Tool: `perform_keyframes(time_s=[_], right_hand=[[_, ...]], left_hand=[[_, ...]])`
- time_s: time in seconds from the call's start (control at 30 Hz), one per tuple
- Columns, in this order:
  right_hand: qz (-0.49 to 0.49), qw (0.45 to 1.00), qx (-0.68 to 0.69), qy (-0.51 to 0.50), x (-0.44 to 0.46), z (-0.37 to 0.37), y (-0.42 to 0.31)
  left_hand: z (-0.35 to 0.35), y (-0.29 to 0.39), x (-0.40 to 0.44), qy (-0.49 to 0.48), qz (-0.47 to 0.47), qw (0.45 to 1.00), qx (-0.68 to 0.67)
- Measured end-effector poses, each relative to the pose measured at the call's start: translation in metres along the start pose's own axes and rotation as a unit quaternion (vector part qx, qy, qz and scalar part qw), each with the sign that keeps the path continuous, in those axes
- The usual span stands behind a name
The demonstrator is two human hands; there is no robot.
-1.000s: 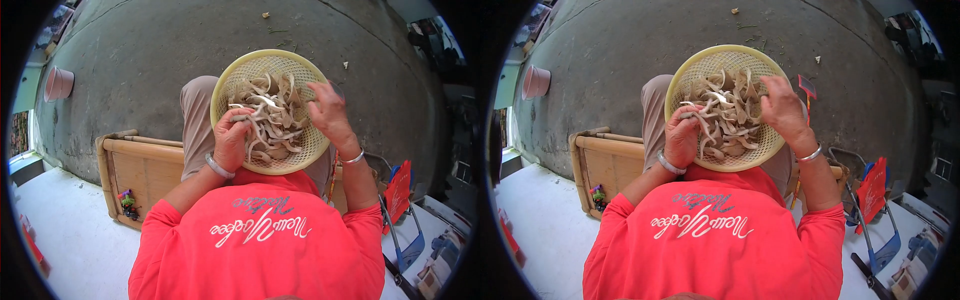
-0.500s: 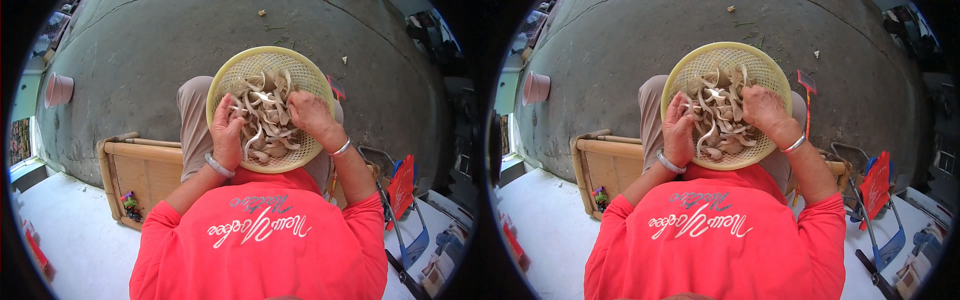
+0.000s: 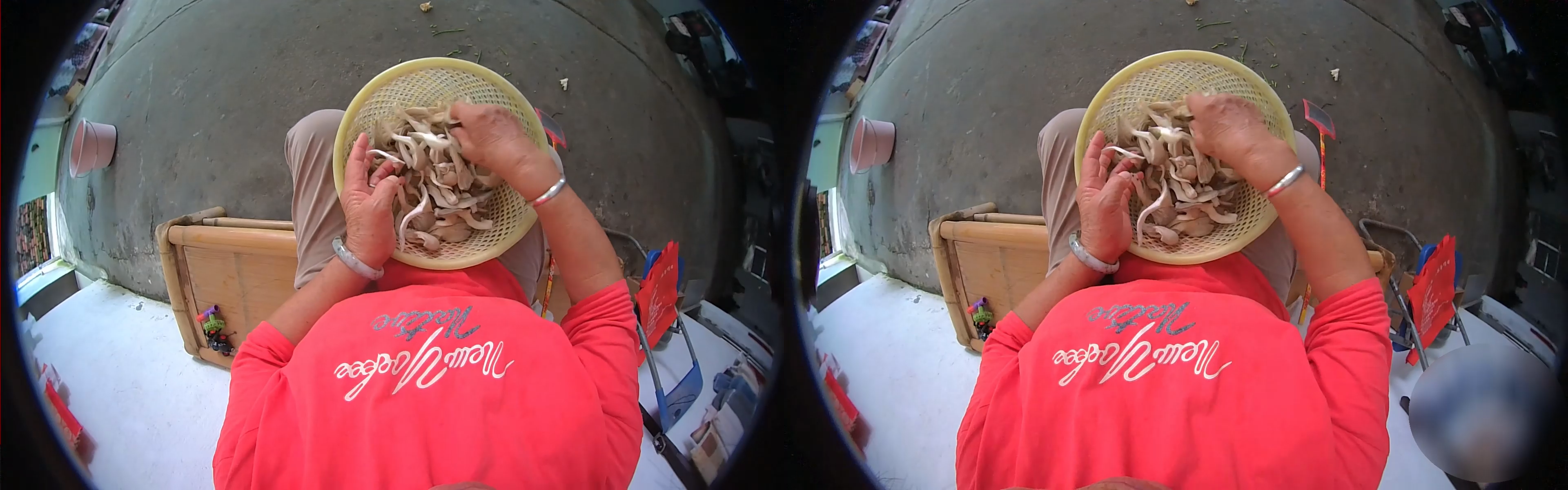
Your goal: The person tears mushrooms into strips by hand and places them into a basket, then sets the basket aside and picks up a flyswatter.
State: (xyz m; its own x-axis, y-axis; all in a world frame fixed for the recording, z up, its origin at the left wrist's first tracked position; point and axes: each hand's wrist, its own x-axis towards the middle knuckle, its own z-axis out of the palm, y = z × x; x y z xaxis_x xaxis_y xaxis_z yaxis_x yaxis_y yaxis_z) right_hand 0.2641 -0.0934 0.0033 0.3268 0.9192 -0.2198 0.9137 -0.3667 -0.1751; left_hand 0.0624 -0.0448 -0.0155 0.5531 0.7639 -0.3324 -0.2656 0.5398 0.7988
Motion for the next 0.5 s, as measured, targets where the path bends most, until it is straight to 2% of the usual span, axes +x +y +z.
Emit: perform_keyframes(time_s=[0.03, 0.07, 0.1, 0.13, 0.17, 0.2, 0.27, 0.3, 0.33, 0.4, 0.43, 0.47, 0.5], right_hand=[[0.003, 0.998, 0.053, 0.039, -0.006, -0.005, 0.003], [0.007, 0.991, 0.105, 0.078, -0.014, -0.009, 0.005], [0.010, 0.992, 0.106, 0.075, -0.021, -0.013, 0.007], [-0.029, 0.987, 0.114, 0.111, -0.028, -0.016, 0.009], [-0.067, 0.979, 0.122, 0.147, -0.036, -0.018, 0.009], [-0.064, 0.980, 0.122, 0.145, -0.045, -0.019, 0.009], [-0.016, 0.952, 0.300, 0.065, -0.062, -0.023, 0.006], [0.040, 0.879, 0.475, -0.003, -0.069, -0.022, 0.003], [0.038, 0.880, 0.474, -0.001, -0.076, -0.023, 0.000], [0.122, 0.754, 0.643, -0.043, -0.084, -0.027, -0.011], [0.119, 0.729, 0.673, -0.052, -0.087, -0.029, -0.016], [0.117, 0.727, 0.674, -0.050, -0.089, -0.027, -0.019], [0.111, 0.710, 0.694, -0.052, -0.090, -0.022, -0.023]], left_hand=[[0.001, 0.001, 0.000, 0.000, -0.003, 1.000, 0.000], [0.002, 0.001, 0.000, -0.025, 0.034, 0.999, 0.021], [0.002, 0.000, 0.000, -0.051, 0.070, 0.995, 0.042], [-0.001, -0.002, 0.000, -0.052, 0.066, 0.996, 0.042], [-0.006, -0.004, 0.001, -0.064, 0.128, 0.976, 0.164], [-0.008, -0.004, 0.001, -0.075, 0.188, 0.937, 0.283], [-0.006, -0.002, -0.002, -0.063, 0.212, 0.921, 0.322], [-0.003, 0.002, -0.004, -0.049, 0.236, 0.901, 0.361], [0.001, 0.007, -0.007, -0.049, 0.239, 0.900, 0.361], [0.009, 0.019, -0.014, -0.103, 0.304, 0.828, 0.460], [0.017, 0.023, -0.015, -0.120, 0.323, 0.835, 0.428], [0.016, 0.023, -0.014, -0.120, 0.324, 0.834, 0.431], [0.014, 0.022, -0.012, -0.180, 0.295, 0.839, 0.421]])
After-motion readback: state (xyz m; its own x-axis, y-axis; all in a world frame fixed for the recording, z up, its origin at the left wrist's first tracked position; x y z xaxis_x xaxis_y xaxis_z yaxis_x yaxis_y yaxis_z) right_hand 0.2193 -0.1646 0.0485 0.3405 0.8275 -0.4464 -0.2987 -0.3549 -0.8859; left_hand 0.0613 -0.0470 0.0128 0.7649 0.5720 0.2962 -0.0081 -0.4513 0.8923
